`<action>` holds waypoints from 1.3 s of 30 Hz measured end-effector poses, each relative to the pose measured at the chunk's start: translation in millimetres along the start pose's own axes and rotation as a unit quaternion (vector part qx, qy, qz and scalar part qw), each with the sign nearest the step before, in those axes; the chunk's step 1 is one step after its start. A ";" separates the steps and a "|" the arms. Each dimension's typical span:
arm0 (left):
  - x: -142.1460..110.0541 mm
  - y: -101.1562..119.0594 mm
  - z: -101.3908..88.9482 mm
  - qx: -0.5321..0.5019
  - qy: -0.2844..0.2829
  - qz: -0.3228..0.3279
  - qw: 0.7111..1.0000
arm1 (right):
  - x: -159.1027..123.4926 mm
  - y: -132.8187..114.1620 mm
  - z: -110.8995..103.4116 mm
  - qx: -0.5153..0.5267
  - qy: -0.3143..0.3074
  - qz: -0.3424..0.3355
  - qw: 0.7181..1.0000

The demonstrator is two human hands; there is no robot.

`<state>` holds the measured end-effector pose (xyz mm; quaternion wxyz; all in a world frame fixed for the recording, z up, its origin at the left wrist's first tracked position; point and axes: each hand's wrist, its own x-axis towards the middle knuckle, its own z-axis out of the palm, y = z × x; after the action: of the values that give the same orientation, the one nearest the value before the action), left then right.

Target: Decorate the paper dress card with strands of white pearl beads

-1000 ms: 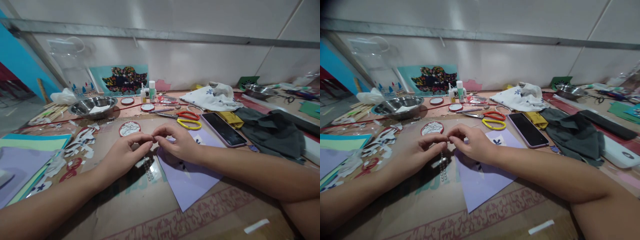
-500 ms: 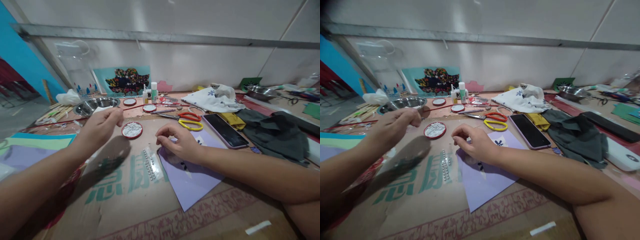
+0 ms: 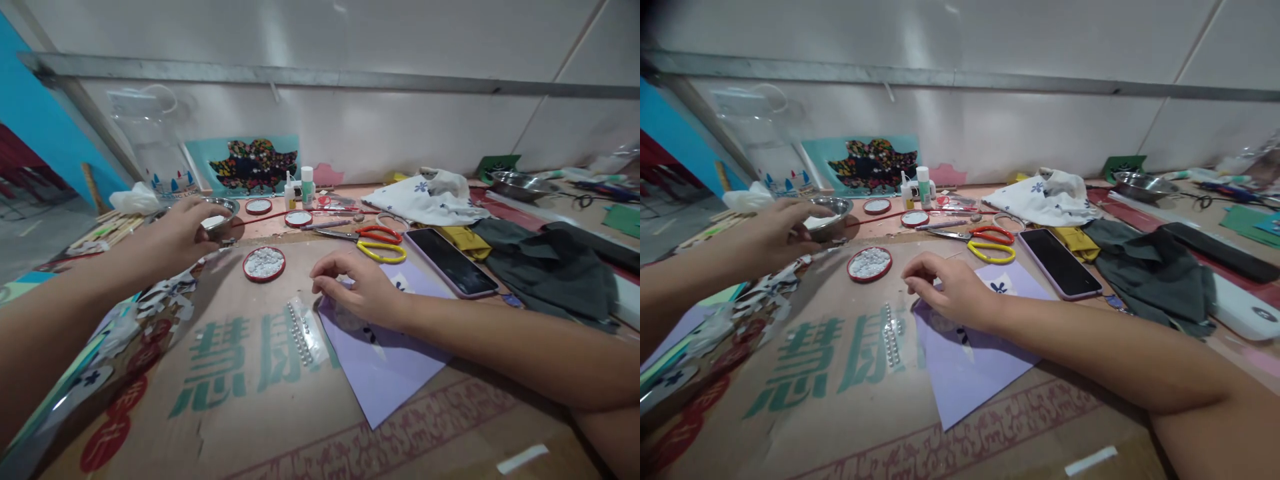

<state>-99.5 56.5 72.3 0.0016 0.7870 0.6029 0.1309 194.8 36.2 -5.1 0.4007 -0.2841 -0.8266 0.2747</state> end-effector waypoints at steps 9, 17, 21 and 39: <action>1.3 9.8 20.3 0.052 -0.026 0.044 0.997 | -1.5 -0.3 -1.1 0.011 -0.022 -0.005 1.000; -7.7 34.7 71.9 -0.032 0.035 0.322 0.946 | -2.2 -4.8 -0.5 0.009 -0.104 0.015 0.994; -10.9 38.5 78.9 -0.011 0.037 0.331 0.943 | -2.5 -8.2 -0.5 -0.020 -0.118 0.000 0.993; -3.0 28.4 35.2 0.124 0.067 0.168 0.976 | -0.7 -10.9 0.5 -0.022 -0.123 0.008 0.992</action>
<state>-66.0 51.4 42.3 -0.1580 0.8607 0.4722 0.1060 192.0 28.1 1.6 0.2878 -0.2637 -0.8729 0.2929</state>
